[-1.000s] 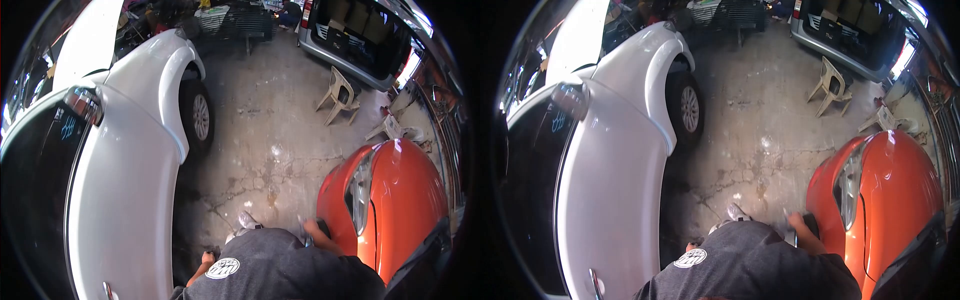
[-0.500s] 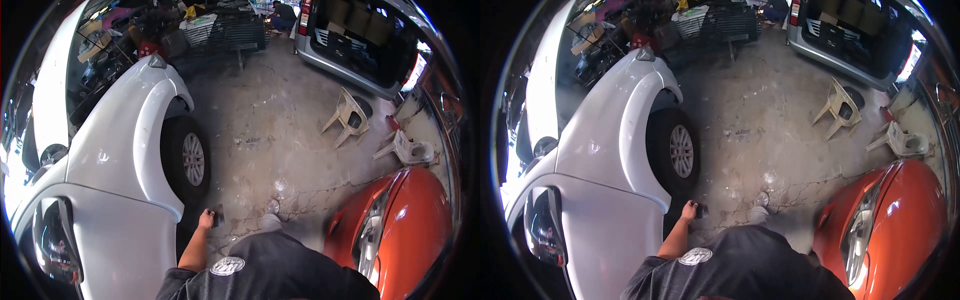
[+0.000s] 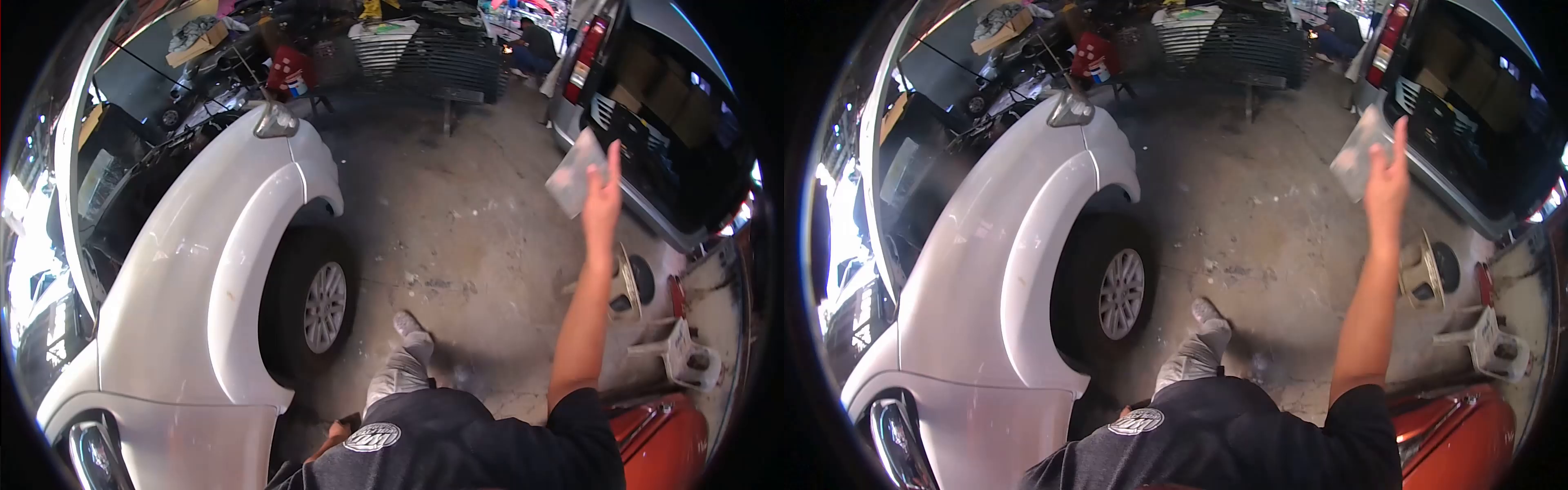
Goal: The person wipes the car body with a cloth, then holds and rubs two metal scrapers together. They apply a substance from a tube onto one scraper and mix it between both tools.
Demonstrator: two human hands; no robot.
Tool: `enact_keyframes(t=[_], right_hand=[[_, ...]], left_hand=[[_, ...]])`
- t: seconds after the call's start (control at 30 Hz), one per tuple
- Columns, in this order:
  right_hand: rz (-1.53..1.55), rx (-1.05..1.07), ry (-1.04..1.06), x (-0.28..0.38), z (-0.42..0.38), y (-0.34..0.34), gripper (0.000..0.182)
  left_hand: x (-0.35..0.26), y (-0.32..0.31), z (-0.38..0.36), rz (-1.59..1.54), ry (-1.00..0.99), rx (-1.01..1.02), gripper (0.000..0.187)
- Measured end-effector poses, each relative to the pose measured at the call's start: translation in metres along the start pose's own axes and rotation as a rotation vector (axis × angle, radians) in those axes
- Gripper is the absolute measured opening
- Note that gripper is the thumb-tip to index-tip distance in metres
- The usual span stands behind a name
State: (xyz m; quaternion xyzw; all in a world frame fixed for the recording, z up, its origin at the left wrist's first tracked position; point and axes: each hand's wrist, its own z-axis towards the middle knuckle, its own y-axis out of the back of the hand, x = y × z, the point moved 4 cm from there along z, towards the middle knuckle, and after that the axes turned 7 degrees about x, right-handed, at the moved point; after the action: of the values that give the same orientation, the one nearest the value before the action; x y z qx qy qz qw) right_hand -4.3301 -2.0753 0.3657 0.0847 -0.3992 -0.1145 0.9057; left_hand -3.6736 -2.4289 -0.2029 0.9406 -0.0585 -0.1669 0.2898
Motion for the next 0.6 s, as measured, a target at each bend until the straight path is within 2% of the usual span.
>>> enact_keyframes(t=[0.03, 0.1, 0.17, 0.2, 0.23, 0.27, 0.3, 0.33, 0.37, 0.4, 0.43, 0.47, 0.5, 0.53, 0.57, 0.6], right_hand=[[0.167, -0.007, -0.098, 0.003, 0.029, -0.013, 0.053], [0.063, 0.027, -0.096, -0.013, 0.061, -0.045, 0.048], [-0.108, 0.138, 0.031, -0.087, 0.062, -0.094, 0.043], [-0.149, 0.256, -0.053, -0.114, 0.046, -0.119, 0.042], [-0.261, 0.417, -0.24, -0.163, 0.019, -0.137, 0.042], [-0.347, 0.561, -0.363, -0.196, -0.011, -0.153, 0.043], [-0.5, 0.664, -0.478, -0.274, -0.062, -0.158, 0.044], [-0.577, 0.773, -0.761, -0.296, -0.101, -0.156, 0.043], [-0.577, 0.7, -0.723, -0.323, -0.154, -0.144, 0.041], [-0.631, 0.748, -0.844, -0.378, -0.23, -0.121, 0.035], [-0.724, 0.935, -0.777, -0.428, -0.311, -0.098, 0.032], [-0.557, 1.249, -0.913, -0.461, -0.398, -0.078, 0.035], [-0.585, 1.304, -1.123, -0.413, -0.408, -0.064, 0.035], [-0.588, 1.22, -1.33, -0.372, -0.405, -0.058, 0.035], [-0.57, 1.149, -1.455, -0.346, -0.405, -0.057, 0.035], [-0.545, 1.112, -1.517, -0.334, -0.401, -0.061, 0.035]], left_hand=[[-0.013, -0.001, 0.006, 0.019, 0.067, 0.063, 0.053], [-0.044, 0.012, 0.03, 0.02, 0.091, 0.093, 0.052], [-0.098, 0.044, 0.054, 0.004, 0.054, 0.089, 0.051], [-0.129, 0.064, 0.065, -0.008, 0.018, 0.085, 0.05], [-0.169, 0.093, 0.074, -0.024, -0.027, 0.076, 0.05], [-0.215, 0.125, 0.083, -0.031, -0.097, 0.07, 0.049], [-0.249, 0.141, 0.108, 0.05, -0.026, -0.081, 0.048], [-0.274, 0.162, 0.138, 0.082, -0.114, -0.048, 0.051], [-0.289, 0.171, 0.193, 0.176, -0.058, 0.053, 0.054], [-0.333, 0.201, 0.204, 0.112, -0.052, -0.018, 0.049], [-0.379, 0.23, 0.21, 0.084, -0.143, -0.016, 0.057], [-0.419, 0.252, 0.229, 0.132, -0.199, -0.021, 0.054], [-0.453, 0.27, 0.254, 0.175, -0.257, -0.03, 0.052], [-0.49, 0.288, 0.266, 0.123, -0.34, -0.119, 0.051], [-0.527, 0.298, 0.273, 0.068, -0.419, -0.207, 0.049], [-0.565, 0.31, 0.281, -0.002, -0.429, -0.19, 0.046]])
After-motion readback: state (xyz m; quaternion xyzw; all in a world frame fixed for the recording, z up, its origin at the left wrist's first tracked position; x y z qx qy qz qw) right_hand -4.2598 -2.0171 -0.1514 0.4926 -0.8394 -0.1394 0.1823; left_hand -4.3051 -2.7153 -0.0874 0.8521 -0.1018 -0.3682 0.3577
